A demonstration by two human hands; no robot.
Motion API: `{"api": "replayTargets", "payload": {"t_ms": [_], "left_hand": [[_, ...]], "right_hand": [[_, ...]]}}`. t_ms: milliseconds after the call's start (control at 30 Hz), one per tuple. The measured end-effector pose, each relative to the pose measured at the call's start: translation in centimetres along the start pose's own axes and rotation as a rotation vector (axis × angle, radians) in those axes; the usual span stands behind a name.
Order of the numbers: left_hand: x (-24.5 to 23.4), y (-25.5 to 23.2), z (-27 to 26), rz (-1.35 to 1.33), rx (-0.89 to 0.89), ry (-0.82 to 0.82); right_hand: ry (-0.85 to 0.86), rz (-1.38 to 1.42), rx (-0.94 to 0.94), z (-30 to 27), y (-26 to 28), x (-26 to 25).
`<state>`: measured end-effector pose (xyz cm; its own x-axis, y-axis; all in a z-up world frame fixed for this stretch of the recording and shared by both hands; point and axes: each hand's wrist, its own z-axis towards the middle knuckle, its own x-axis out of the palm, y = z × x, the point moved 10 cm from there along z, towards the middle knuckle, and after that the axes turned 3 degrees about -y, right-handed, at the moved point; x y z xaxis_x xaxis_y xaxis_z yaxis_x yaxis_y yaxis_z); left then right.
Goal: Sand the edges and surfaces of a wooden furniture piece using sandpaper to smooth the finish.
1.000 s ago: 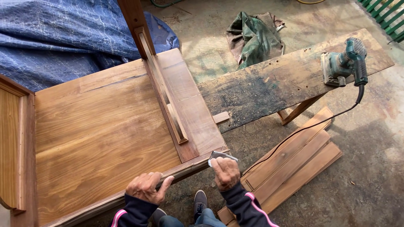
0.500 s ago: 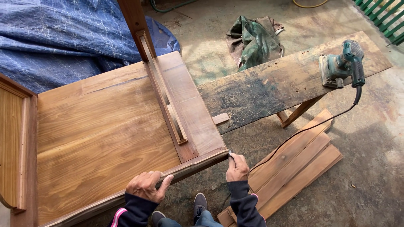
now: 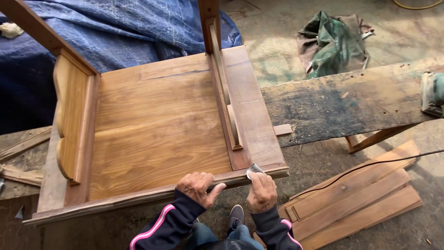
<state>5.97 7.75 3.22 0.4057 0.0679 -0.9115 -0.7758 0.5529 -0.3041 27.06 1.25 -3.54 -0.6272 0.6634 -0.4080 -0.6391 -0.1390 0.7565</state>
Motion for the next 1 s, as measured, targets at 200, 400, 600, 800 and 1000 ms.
{"api": "replayTargets", "payload": {"t_ms": [200, 400, 600, 800, 1000], "left_hand": [[-5.8, 0.5, -1.5, 0.102, 0.138, -0.171], [-2.1, 5.2, -3.8, 0.059, -0.063, 0.055], [-2.1, 5.6, -3.8, -0.009, -0.084, 0.003], [-0.9, 6.1, -4.1, -0.027, -0.081, 0.031], [0.8, 6.8, -4.7, 0.039, -0.071, 0.094]], "right_hand": [[0.013, -0.040, -0.075, -0.3, 0.6, -1.2], [0.040, 0.097, -0.313, -2.8, 8.5, 4.0], [0.122, 0.001, -0.549, -2.3, 10.3, 3.4], [0.228, -0.001, -0.552, -1.8, 9.1, 4.2], [0.257, 0.126, -0.616, -0.8, 11.5, 4.1]]}}
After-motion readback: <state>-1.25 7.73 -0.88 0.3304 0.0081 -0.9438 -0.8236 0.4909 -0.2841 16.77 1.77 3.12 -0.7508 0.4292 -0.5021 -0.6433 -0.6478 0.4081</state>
